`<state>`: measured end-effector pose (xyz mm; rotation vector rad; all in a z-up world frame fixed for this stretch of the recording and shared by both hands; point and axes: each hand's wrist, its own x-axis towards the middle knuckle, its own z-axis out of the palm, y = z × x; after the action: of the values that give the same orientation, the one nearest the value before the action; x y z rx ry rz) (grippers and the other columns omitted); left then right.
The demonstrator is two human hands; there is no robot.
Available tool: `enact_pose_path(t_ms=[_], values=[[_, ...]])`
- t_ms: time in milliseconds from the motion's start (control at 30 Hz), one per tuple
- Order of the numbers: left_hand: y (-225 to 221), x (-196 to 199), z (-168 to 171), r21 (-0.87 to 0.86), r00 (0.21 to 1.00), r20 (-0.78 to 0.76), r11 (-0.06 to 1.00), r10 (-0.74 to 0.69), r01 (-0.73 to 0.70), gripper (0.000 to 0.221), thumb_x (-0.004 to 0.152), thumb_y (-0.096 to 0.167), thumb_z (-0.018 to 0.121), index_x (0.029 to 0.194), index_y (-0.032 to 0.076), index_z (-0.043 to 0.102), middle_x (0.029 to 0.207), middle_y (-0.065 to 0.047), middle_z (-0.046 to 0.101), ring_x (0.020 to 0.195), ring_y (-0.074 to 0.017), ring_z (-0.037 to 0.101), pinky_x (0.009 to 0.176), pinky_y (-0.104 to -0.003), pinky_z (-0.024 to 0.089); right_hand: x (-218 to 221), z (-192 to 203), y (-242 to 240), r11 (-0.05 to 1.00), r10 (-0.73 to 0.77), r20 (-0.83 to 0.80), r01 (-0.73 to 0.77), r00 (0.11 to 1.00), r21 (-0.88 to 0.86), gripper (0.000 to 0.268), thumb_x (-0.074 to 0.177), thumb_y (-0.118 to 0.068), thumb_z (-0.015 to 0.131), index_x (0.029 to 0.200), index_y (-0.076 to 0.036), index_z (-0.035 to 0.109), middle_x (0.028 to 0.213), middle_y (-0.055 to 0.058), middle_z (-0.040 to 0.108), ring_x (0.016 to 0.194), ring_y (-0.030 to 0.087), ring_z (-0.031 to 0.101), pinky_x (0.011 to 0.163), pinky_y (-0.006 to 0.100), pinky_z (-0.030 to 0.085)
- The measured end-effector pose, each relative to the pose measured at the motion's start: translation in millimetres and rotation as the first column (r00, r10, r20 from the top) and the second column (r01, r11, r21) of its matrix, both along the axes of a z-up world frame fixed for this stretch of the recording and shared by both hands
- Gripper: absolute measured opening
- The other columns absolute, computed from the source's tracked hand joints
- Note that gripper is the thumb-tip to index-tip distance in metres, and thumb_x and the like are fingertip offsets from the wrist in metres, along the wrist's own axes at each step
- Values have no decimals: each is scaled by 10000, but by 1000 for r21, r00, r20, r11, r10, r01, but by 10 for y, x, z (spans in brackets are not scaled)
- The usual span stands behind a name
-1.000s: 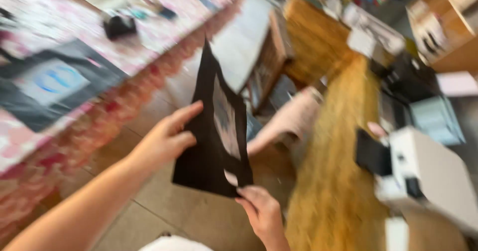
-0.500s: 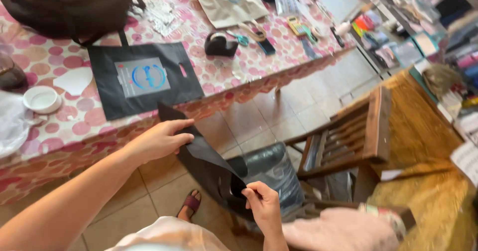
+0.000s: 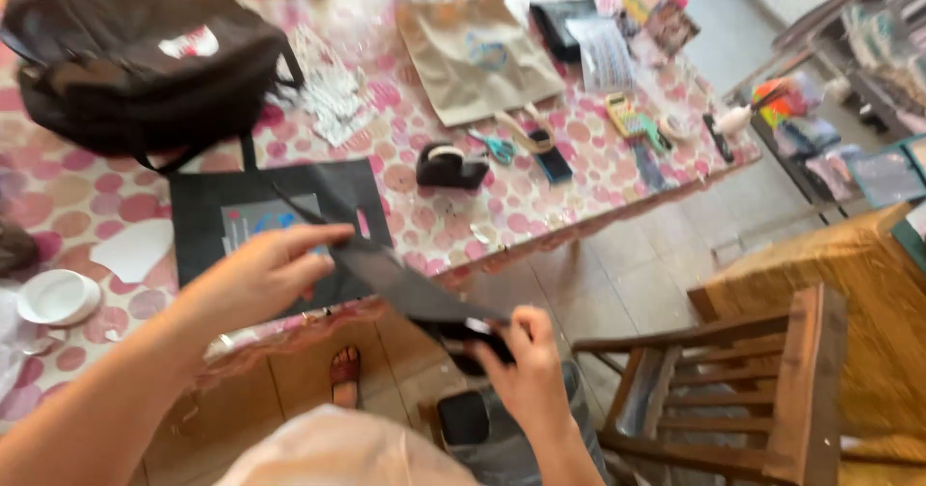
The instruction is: Preparing a tote bag with a paper insert and using a heat press machine to apply a design
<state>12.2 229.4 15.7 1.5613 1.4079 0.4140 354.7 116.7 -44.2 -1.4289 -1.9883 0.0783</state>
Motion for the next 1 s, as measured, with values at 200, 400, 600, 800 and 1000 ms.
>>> enact_pose_path(t_ms=[200,400,600,800,1000], values=[[921,51,-71,391,995,36,917,-98,76,472,851,132,622,1308,199,724,1301,47,768,1138,-91,711,972,-259,490,124,-275,1110,996,-83,16,83,996,-9,332,935,-46,682,694,14,462,964,77,412,841,256,480,804,370,486],[1958,546,141,405,992,-30,909,120,-98,300,941,220,651,1189,303,798,765,-5,790,785,-284,722,769,-393,574,594,-38,2681,939,-216,79,185,973,289,97,893,-114,729,846,-32,707,1035,108,535,958,352,627,844,388,545],[3346,1175,-38,727,945,247,603,216,-328,218,980,199,704,1135,323,795,893,35,764,940,-197,731,819,-319,553,1072,388,4498,926,-68,8,60,998,371,79,921,-26,610,972,-13,669,1072,135,508,1017,382,610,904,403,537],[3641,1867,-718,735,869,372,469,326,-490,216,989,109,734,1181,181,800,1092,-31,794,997,-186,741,660,-230,574,1944,252,5308,859,-60,-10,57,998,508,70,951,-135,791,989,-192,803,1070,51,446,889,229,520,870,316,483],[3862,2621,-2159,303,866,343,830,364,-469,571,867,35,617,1429,134,648,1343,-244,663,1259,-440,596,1040,-551,486,3034,-929,5386,968,-149,-127,171,981,187,273,940,-54,633,1109,-178,807,789,100,714,678,311,664,731,401,527]])
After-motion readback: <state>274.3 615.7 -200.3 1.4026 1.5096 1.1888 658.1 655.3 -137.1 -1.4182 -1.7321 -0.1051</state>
